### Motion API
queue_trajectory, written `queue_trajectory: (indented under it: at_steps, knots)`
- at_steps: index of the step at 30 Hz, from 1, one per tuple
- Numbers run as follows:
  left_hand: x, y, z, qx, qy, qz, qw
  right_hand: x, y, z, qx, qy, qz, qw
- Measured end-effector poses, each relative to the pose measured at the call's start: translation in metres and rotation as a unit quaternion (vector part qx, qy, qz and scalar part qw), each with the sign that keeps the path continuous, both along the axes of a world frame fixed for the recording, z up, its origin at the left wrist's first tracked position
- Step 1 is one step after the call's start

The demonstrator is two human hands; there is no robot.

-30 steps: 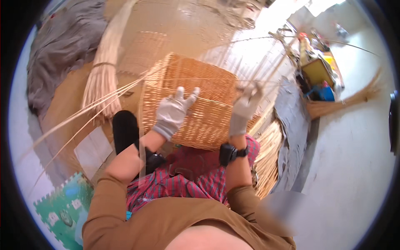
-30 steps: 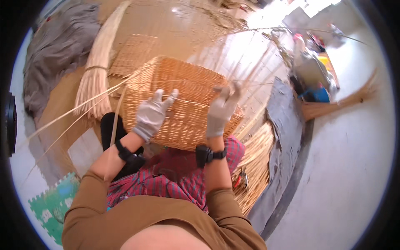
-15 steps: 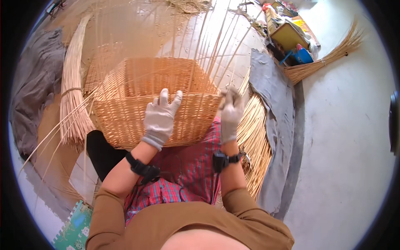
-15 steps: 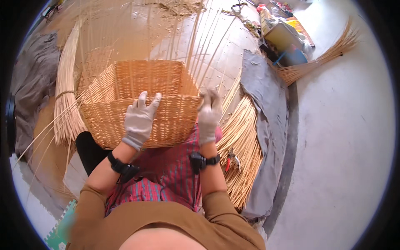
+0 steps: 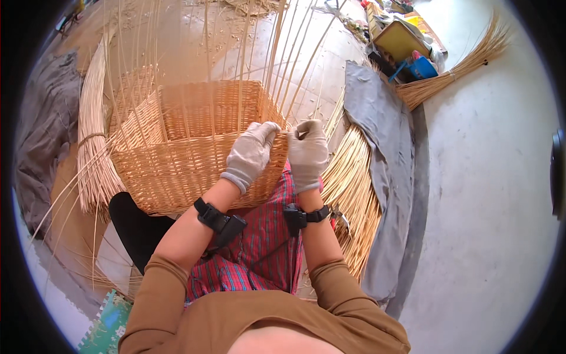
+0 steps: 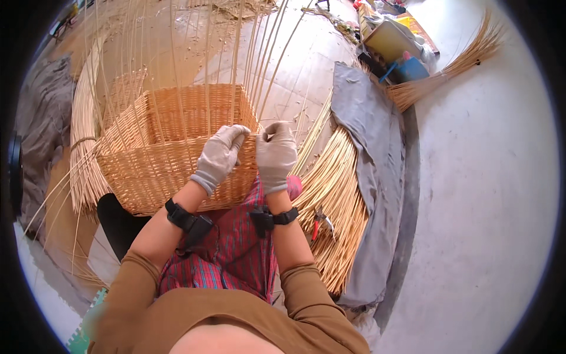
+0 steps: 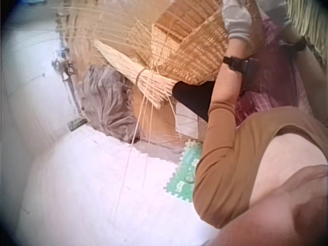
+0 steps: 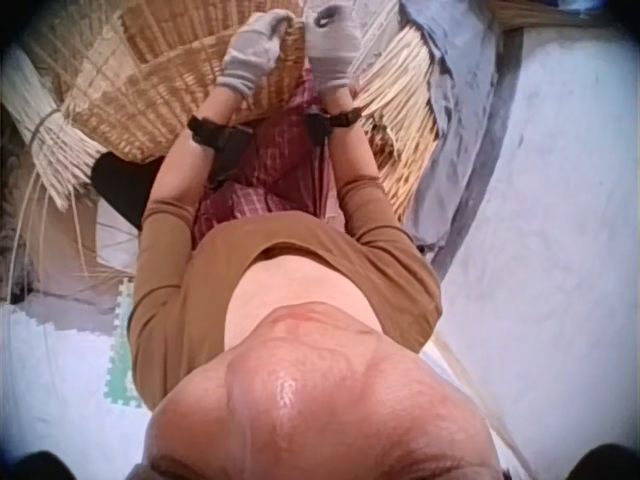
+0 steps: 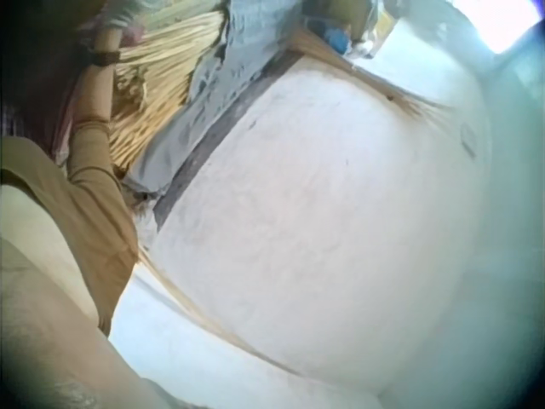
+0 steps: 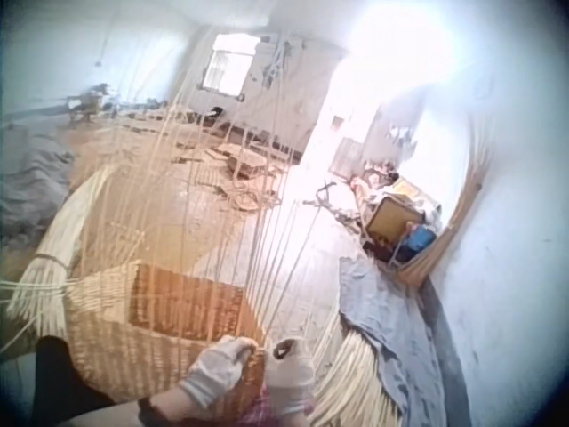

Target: The person is weaving a wicker basket, using tools such as pliers, a measuring tape, and a drill.

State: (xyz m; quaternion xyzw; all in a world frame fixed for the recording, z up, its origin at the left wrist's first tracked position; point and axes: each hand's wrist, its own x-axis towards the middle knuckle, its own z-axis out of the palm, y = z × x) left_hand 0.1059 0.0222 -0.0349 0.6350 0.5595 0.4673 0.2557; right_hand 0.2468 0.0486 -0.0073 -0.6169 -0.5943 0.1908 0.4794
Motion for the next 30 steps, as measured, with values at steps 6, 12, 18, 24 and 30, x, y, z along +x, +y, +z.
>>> queue_trajectory:
  at_steps: [6,12,18,24,30]
  knots:
    - [0.003,0.004,0.007,-0.022,0.032,0.052,0.998,-0.001,-0.014,0.018,0.154,-0.151,-0.009,0.976]
    - [0.003,0.004,0.008,-0.056,0.029,0.046,0.997,-0.017,-0.019,0.014,0.230,-0.245,0.059,0.940]
    - [-0.002,0.006,0.007,-0.024,-0.014,0.011,1.000,-0.017,-0.007,0.008,0.170,-0.271,0.126,0.939]
    - [-0.001,0.006,0.012,-0.080,0.022,0.029,0.996,0.006,0.006,0.001,-0.016,0.011,0.234,0.972]
    - [0.001,0.004,0.014,-0.089,0.027,0.036,0.995,0.039,0.021,-0.008,-0.060,0.267,0.130,0.953]
